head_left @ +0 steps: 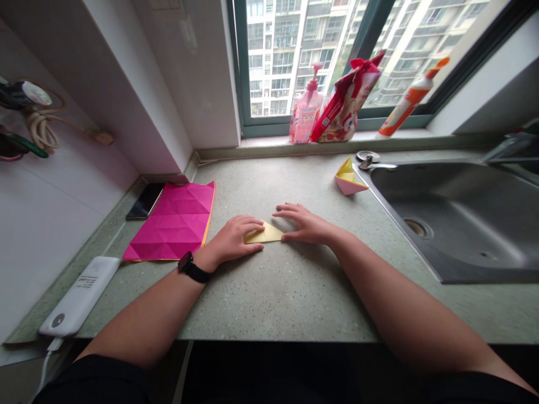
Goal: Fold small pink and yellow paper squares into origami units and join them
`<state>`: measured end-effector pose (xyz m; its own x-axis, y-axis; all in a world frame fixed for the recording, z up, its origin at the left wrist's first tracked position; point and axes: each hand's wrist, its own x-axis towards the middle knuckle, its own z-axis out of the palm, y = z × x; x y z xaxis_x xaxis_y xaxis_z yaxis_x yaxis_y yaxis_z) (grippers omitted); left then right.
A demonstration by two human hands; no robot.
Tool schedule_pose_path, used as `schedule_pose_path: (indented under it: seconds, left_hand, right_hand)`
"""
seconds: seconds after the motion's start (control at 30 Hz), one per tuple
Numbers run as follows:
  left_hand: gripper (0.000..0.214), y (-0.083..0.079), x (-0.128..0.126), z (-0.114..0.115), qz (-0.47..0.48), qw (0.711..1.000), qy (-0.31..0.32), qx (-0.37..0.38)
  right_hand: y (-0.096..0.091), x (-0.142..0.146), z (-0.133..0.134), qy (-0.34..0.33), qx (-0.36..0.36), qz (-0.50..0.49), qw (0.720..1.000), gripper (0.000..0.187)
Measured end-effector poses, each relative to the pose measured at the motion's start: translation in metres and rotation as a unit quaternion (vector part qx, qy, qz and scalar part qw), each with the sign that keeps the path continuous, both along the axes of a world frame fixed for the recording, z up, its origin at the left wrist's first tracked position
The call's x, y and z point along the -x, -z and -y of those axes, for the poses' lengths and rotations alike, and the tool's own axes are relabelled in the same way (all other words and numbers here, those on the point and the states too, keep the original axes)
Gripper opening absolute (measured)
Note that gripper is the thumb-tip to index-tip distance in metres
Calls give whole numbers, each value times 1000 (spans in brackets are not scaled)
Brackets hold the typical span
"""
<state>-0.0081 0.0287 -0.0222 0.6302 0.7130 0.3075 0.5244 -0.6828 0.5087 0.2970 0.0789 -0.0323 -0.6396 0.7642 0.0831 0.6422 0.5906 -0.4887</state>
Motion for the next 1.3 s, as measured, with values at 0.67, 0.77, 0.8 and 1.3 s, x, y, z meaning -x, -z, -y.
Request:
schedule_pose_path:
  seconds: [0.67, 0.77, 0.8, 1.3]
  left_hand:
    - [30, -10, 0, 4, 46, 998, -44, -6]
    - [28, -12, -1, 3, 68, 997, -45, 2]
    - [28, -12, -2, 3, 78, 996, -44, 3]
    - [53, -10, -14, 11, 264, 961, 0, 85]
  right_hand:
    - [-14, 31, 22, -47, -39, -129, 990, 23]
    - [-14, 36, 24, -28, -21, -191, 981, 24]
    - [-14, 38, 25, -18, -9, -219, 976, 25]
    - [-23, 60, 53, -10, -31, -411, 911, 24]
